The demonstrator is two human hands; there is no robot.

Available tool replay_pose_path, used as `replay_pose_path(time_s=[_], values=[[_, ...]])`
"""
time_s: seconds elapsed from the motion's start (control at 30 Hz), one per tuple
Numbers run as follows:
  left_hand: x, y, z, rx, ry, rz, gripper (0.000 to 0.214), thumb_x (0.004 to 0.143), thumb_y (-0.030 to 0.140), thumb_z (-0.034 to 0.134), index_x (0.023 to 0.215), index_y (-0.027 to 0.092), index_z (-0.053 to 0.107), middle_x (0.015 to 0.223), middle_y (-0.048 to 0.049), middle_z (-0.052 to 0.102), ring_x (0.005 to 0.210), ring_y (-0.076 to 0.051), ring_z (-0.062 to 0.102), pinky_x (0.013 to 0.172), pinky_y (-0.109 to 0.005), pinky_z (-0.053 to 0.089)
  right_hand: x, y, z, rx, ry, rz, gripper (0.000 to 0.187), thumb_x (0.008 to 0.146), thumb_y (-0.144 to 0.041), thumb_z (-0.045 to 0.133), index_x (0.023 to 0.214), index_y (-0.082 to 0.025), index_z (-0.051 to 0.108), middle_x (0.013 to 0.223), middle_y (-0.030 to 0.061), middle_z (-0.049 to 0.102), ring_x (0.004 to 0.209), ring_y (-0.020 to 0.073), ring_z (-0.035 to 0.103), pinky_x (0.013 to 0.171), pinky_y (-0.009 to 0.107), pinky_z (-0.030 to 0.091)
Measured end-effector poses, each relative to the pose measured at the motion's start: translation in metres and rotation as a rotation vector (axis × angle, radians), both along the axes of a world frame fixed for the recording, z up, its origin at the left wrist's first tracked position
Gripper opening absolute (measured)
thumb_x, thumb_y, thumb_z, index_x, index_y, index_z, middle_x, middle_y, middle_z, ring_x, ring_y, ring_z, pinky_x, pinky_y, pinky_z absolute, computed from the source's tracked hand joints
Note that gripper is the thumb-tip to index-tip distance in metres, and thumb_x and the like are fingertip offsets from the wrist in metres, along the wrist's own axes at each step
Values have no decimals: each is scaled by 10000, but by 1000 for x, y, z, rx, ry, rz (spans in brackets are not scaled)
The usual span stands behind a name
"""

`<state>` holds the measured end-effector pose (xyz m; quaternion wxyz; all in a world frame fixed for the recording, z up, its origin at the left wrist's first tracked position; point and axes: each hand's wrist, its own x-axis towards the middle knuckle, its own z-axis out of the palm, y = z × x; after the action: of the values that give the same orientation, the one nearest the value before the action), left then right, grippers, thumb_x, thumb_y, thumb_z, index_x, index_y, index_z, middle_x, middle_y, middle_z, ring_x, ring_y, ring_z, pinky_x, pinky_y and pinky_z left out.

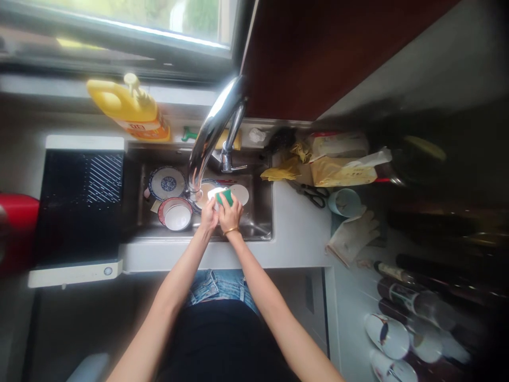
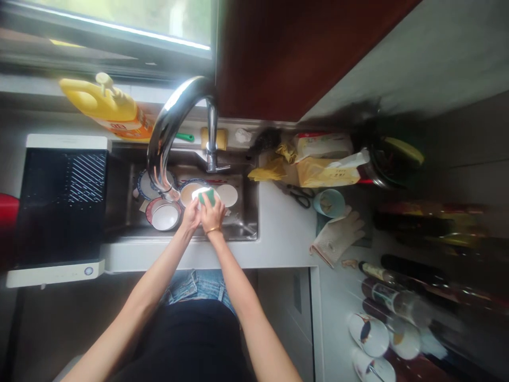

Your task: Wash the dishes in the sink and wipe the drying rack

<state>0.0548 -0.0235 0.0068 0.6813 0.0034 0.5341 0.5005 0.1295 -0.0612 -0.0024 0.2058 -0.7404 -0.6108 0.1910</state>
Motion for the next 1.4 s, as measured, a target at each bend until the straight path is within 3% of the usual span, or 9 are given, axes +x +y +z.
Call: replay_pose_path(time_s=[0.13,0.27,0.53,0.7,0.8,0.9,1.07,1.2,1.4], values=[[-9,2,1,-98,-81,92,280,966,197,449,1160,127,639,1146,-111,728,1201,-189,630,1027,-307,515,-4,-23,-9,-59,94,-132,492,987,-312,321,1365,-222,622,1281,185,469,1184,325,461,1033,508,406],[-11,-5,-3,-74,-51,134,266,953,222,491,1151,133,644,1172,-112,724,1230,-199,617,1026,-314,516,1,-14,-10,-177,85,-275,532,993,-309,264,1404,-188,580,1240,192,480,1170,319,490,1004,488,437],[-17,1,1,189,82,156,226,876,183,588,1090,184,659,1070,-56,740,1061,-152,684,1027,-288,486,-13,11,3,-172,-93,-47,512,992,-334,391,1490,-265,487,1337,176,410,1186,333,462,1017,485,414],[-20,14,14,-14,-106,193,199,941,137,490,919,116,687,753,-38,724,713,-114,698,868,-231,537,-23,-11,-17,45,4,144,420,961,-295,543,1365,-388,611,1330,106,468,1176,274,471,1046,448,394],[-19,13,18,-132,-225,269,289,987,125,405,1071,86,679,783,-54,748,741,-117,714,871,-226,541,-19,-26,-35,85,150,-61,394,977,-319,492,1338,-318,649,1308,121,489,1228,271,473,1086,451,388],[-24,9,18,-161,-246,334,343,992,91,385,1225,94,636,806,-37,765,774,-113,723,876,-212,538,-8,-22,-47,43,466,-334,502,1001,-402,372,1412,-203,580,1323,155,517,1304,255,477,1121,423,389],[-50,2,15,-155,-185,162,363,954,58,431,1224,119,667,816,-33,771,791,-135,722,808,-214,546,22,20,-52,-181,1044,-455,583,897,-544,517,1333,-174,629,1317,106,644,1238,227,577,1074,376,457],[-69,-5,10,-121,-154,-100,230,880,87,582,1066,95,717,813,-56,764,749,-152,706,722,-220,543,45,55,-39,-290,1059,-214,477,865,-509,592,1216,-209,711,1228,69,701,1172,227,611,1037,372,477],[-67,-12,-2,-37,-81,-304,288,737,205,784,995,95,718,810,-58,744,711,-164,685,672,-241,523,40,60,14,-203,305,315,293,940,-368,579,1172,-312,749,1287,79,614,1201,248,514,1061,426,379]])
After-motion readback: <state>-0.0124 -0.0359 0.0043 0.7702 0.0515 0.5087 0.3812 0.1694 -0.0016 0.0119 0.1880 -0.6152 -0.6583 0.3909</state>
